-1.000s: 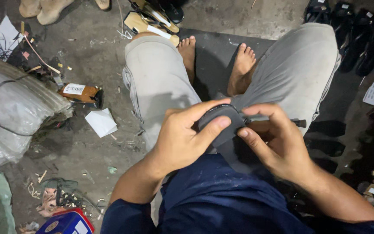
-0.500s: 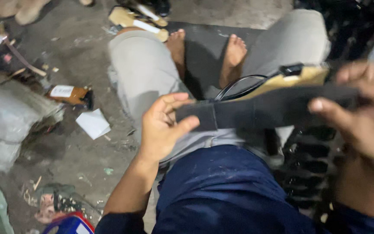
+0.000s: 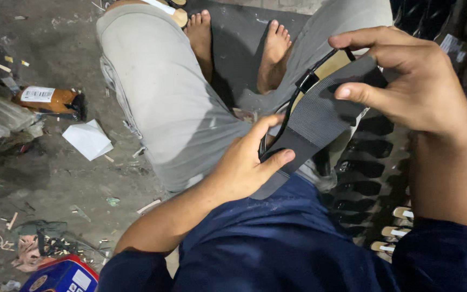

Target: The person assembles black sandals by attaching straps to the soles using a manual riveting tool. They repeatedly position the strap, press the rivet with the tool, and inspect the connection. The person handles multiple sandals and places finished units aside.

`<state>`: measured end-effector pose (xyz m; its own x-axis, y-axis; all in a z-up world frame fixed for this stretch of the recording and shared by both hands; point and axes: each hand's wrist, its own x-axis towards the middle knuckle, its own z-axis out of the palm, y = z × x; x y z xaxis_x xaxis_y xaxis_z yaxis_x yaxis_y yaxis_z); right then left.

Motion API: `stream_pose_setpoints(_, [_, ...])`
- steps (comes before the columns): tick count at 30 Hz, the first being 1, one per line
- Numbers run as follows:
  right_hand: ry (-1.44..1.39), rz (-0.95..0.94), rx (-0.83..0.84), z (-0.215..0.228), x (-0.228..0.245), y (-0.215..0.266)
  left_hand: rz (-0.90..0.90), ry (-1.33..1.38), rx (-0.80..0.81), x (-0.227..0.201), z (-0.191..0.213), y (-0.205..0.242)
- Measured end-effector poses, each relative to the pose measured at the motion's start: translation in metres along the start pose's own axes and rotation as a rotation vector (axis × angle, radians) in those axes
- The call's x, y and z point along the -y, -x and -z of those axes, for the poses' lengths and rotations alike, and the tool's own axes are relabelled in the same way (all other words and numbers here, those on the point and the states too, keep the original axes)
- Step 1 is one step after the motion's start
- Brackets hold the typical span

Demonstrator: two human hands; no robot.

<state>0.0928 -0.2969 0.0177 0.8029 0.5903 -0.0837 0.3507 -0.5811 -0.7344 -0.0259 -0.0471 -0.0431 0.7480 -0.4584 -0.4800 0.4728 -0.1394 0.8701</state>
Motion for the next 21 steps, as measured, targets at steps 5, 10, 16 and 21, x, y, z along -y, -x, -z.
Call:
stream_pose_setpoints(5, [0.008, -0.033, -0.058, -0.005, -0.002, 0.002, -0.03, -0.062, -0.057, -0.001, -0.001, 0.001])
stream_pose_setpoints(10, [0.06, 0.006, -0.019, 0.01, 0.015, 0.002, -0.377, -0.274, -0.302, -0.012, 0.013, -0.009])
stream_pose_setpoints(16, [0.202, 0.045, -0.004, 0.016, 0.037, -0.007, -0.321, 0.102, -0.177, -0.03, 0.021, -0.032])
stream_pose_setpoints(21, [0.095, 0.069, -0.238, 0.004, 0.036, -0.002, -0.381, 0.209, -0.276, -0.02, 0.01, -0.042])
